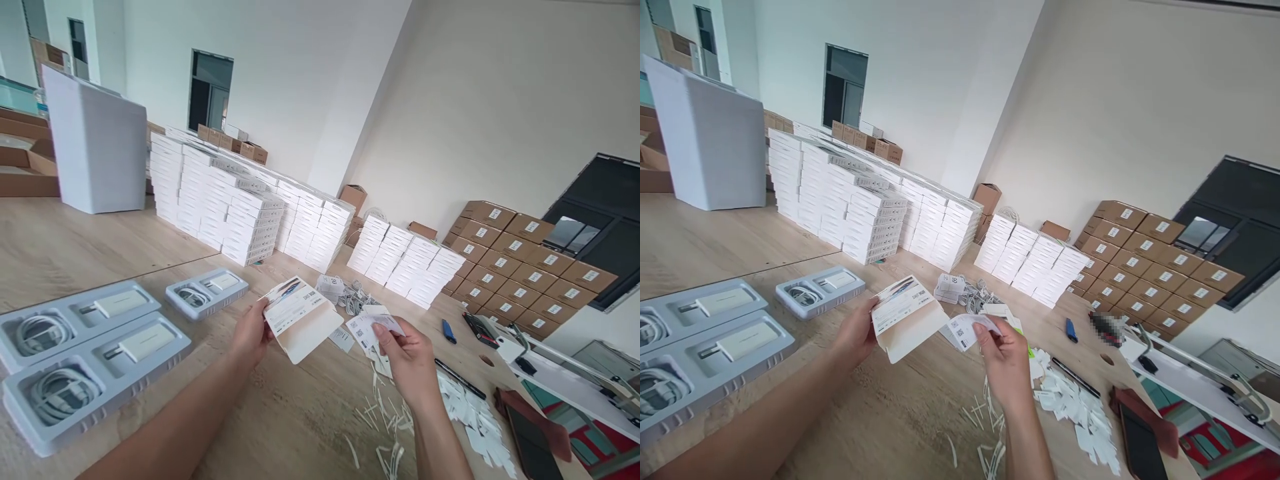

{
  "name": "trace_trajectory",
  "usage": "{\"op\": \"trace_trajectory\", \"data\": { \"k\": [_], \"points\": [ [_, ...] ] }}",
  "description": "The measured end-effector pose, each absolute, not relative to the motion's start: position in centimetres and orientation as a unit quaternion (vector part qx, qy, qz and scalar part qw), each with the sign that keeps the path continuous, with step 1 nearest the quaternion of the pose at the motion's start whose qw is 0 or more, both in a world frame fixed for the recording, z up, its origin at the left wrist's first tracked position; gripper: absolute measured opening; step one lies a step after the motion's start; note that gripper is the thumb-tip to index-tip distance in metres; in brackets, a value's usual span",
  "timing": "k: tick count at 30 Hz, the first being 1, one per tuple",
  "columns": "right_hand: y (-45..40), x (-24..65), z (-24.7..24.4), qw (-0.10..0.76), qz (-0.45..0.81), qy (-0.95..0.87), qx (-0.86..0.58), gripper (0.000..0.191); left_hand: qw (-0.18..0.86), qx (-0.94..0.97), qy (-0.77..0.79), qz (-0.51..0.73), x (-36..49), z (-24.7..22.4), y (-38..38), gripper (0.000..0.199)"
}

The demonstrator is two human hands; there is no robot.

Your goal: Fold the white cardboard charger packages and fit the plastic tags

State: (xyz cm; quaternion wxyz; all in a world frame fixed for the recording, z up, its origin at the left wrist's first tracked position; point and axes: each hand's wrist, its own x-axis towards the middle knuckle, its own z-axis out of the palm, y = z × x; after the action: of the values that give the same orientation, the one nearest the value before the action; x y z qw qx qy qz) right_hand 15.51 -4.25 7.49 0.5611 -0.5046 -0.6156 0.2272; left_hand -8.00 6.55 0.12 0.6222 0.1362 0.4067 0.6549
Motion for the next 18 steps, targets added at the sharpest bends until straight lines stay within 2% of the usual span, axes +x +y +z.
{"op": "trace_trajectory", "data": {
  "k": [3,6,10,13,18],
  "points": [
    [-4.8,14.0,7.5,0.540,0.174,-0.690,-0.449,0.017,0.621,0.168,0.417,0.643,-7.8,-0.2,6.4,0.008],
    [-4.7,12.7,6.8,0.463,0.126,-0.773,-0.415,0.034,0.632,0.192,0.428,0.617,-7.6,-0.4,6.3,0.011],
    [-4.1,12.3,5.6,0.390,0.072,-0.795,-0.460,0.049,0.650,0.210,0.436,0.585,-7.4,-0.5,6.1,0.013],
    [-3.7,12.9,5.2,0.408,0.058,-0.771,-0.485,0.051,0.661,0.216,0.438,0.570,-7.4,-0.6,6.1,0.012],
    [-4.4,13.6,5.7,0.468,0.037,-0.736,-0.487,0.035,0.671,0.210,0.446,0.554,-7.1,-0.9,6.2,0.014]
  ]
}}
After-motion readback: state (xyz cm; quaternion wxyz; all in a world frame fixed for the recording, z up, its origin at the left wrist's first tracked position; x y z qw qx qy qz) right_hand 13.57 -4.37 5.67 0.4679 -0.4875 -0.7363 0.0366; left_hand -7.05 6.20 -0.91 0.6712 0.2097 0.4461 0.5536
